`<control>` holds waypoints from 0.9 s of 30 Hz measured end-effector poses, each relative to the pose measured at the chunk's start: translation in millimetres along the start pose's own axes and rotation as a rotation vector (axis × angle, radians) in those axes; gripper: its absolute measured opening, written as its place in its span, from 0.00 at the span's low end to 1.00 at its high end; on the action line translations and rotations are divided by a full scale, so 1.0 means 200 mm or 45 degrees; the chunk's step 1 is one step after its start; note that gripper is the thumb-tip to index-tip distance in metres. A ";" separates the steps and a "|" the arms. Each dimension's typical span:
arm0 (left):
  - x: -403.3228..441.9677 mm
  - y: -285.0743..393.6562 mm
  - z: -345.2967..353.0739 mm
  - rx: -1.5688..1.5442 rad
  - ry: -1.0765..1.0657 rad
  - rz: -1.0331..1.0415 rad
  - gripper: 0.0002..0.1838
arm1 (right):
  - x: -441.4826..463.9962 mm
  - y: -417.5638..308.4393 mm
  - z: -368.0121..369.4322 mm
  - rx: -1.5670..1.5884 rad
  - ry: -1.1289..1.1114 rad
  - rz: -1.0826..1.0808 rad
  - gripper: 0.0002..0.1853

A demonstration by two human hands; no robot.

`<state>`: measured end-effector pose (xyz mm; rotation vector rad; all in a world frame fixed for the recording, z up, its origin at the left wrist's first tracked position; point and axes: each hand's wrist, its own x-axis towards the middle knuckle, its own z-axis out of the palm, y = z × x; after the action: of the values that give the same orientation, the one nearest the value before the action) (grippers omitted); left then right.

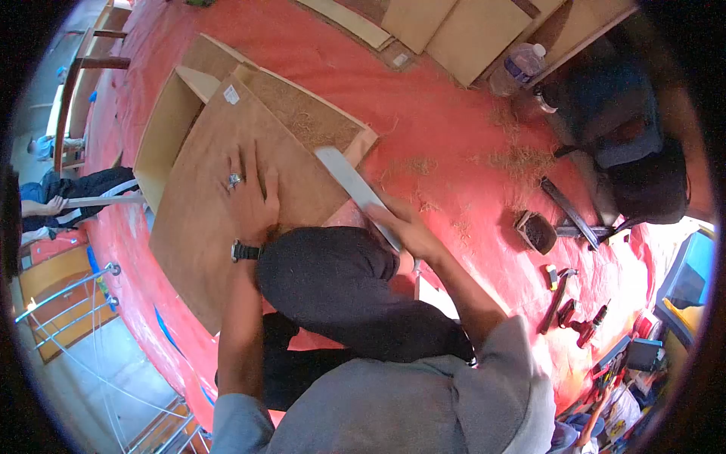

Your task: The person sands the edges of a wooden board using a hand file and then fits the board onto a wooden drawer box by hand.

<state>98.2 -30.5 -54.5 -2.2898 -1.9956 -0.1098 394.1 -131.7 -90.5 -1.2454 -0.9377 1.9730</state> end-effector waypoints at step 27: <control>-0.02 0.02 -0.03 -0.028 -0.002 -0.023 0.39 | 0.75 -0.18 0.11 -0.401 0.128 -0.656 0.34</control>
<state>102.7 -35.4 -49.5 -2.2862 -2.0258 -0.1316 323.2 1.7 -126.1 -1.1088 -1.3940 1.3866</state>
